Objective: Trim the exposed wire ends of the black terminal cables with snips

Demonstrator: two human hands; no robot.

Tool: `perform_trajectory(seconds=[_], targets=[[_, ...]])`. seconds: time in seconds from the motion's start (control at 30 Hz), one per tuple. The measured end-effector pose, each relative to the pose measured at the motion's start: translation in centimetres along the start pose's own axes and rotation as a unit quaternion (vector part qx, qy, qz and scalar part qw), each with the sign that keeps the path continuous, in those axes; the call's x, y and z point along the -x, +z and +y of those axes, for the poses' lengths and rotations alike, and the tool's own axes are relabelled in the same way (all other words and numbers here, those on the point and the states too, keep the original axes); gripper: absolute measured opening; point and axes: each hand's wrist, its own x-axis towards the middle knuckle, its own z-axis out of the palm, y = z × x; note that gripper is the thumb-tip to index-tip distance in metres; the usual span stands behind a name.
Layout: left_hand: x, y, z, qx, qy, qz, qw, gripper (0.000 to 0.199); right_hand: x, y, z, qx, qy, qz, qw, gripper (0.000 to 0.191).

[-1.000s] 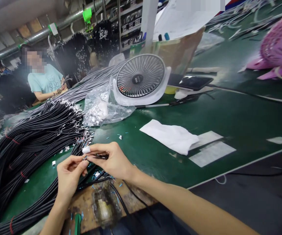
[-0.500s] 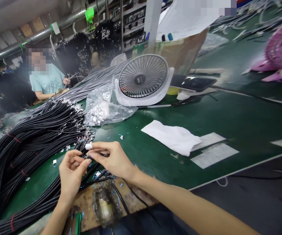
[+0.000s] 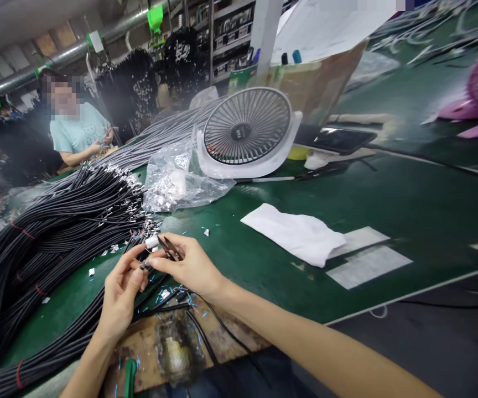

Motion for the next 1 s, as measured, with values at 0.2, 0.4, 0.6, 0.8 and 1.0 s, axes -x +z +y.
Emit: perform_trajectory(seconds=[0.2,0.4,0.6,0.8,1.0], targets=[[0.1,-0.2,0.4,-0.007,-0.017,-0.047,0.999,0.025,0.0,-0.3,0.3,-0.010,0.050,-0.003,0.999,0.027],[0.3,-0.3,0.8,0.076,-0.026,-0.074,0.994,0.013,0.7,0.0,-0.6,0.056,-0.005,0.006,0.998,0.024],[0.3,-0.4,1.5,-0.033,0.032,-0.104,0.994,0.022,0.7,-0.3,-0.4,0.039,-0.009,-0.037,0.999,0.027],[0.4,-0.3,1.1,0.049,0.044,-0.105,0.992,0.002,0.7,-0.1,-0.5,0.043,-0.005,-0.029,0.999,0.026],[0.4,0.0,1.7,-0.017,0.036,-0.044,0.998,0.011,1.6,-0.4,-0.2,0.206,-0.175,-0.017,0.963,0.013]])
